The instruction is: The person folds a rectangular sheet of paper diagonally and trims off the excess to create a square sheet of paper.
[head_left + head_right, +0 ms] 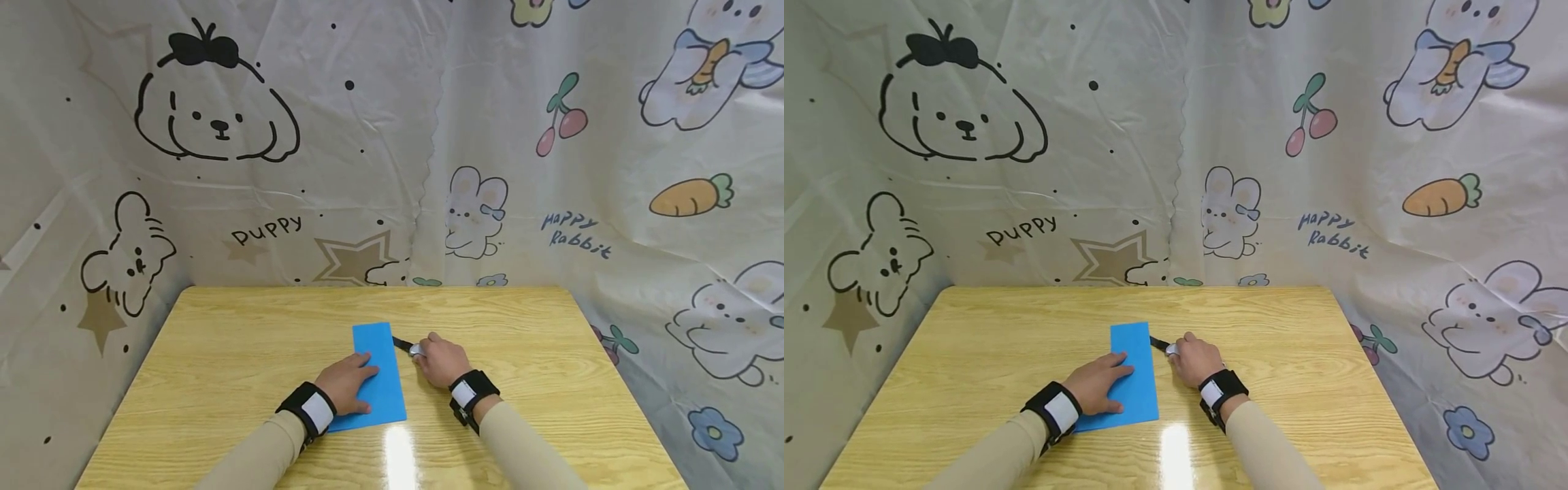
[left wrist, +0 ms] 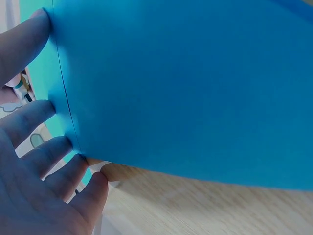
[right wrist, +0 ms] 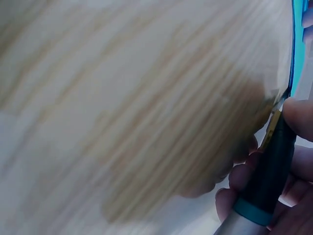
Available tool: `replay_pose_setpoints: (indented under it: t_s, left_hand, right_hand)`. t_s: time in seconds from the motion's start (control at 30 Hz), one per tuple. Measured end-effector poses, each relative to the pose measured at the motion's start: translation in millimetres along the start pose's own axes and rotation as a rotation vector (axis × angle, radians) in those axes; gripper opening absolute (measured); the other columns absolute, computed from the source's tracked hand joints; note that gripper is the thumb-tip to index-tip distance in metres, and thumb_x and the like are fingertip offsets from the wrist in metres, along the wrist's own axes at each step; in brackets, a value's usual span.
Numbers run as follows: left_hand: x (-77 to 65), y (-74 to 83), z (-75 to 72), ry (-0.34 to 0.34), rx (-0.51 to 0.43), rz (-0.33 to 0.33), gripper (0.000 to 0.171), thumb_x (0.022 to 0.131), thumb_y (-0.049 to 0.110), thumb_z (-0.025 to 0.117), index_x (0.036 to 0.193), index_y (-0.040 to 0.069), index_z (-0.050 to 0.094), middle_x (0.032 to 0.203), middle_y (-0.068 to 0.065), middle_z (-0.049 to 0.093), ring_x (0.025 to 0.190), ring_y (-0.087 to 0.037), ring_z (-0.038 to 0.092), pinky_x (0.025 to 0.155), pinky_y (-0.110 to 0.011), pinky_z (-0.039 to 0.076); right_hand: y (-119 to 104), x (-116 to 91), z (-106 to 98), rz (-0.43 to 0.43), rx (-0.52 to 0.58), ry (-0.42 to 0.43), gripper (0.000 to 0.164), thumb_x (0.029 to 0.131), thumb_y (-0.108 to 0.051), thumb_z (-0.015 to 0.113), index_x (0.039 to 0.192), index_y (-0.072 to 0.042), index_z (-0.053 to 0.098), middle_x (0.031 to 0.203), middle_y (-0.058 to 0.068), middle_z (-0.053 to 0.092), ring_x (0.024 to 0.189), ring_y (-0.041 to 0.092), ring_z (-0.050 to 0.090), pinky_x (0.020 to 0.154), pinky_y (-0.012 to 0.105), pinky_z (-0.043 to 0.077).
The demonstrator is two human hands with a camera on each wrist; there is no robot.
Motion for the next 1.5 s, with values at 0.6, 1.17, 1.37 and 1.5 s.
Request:
replay_pose_setpoints:
  t_s: [0.6,1.17,1.37,1.5]
  left_hand:
    - [0.2,2.7,-2.7,-0.013,0.000,0.018,0.072,0.067,0.049,0.072,0.129,0.019,0.049,0.138,-0.009,0.037,0.127,-0.027,0.034,0.098,-0.039,0.035]
    - [-1.7,0.0,-2.2,-0.019,0.005,0.017,0.072,0.067,0.049,0.072,0.129,0.019,0.049,0.139,-0.009,0.037,0.127,-0.027,0.034,0.099,-0.039,0.034]
    - [-1.9,2.0,-3.5,-0.018,-0.003,0.015,0.072,0.067,0.048,0.072,0.129,0.019,0.049,0.139,-0.009,0.037,0.127,-0.027,0.034,0.099,-0.039,0.034]
    - [-2.4,1.8,-4.7,-0.011,0.006,0.016,0.072,0.067,0.049,0.072,0.128,0.019,0.050,0.138,-0.009,0.038,0.127,-0.027,0.034,0.098,-0.039,0.034]
  right_hand:
    - [-3.7,5.6,-3.0,-0.007,-0.009,0.013,0.029,0.085,-0.039,0.057,0.101,-0.016,0.064,0.080,-0.003,0.049,0.062,0.011,0.053,0.050,0.028,0.043]
    - [-1.1,5.6,-2.7,-0.005,-0.024,0.029,0.029,0.084,-0.040,0.058,0.099,-0.016,0.064,0.078,-0.004,0.048,0.060,0.009,0.050,0.049,0.026,0.042]
    - [-6.9,12.4,0.2,-0.010,-0.022,0.011,0.032,0.085,-0.041,0.055,0.101,-0.015,0.064,0.081,-0.002,0.049,0.063,0.011,0.053,0.051,0.028,0.045]
    - [-1.9,11.8,1.3,0.019,-0.012,-0.015,0.031,0.086,-0.041,0.055,0.101,-0.015,0.064,0.080,-0.002,0.049,0.061,0.011,0.052,0.050,0.028,0.043]
Point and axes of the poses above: each hand's wrist, its own x-axis towards the middle knuckle, its own z-axis out of the palm, y = z × x, the point moved 10 cm from there along x, towards the middle knuckle
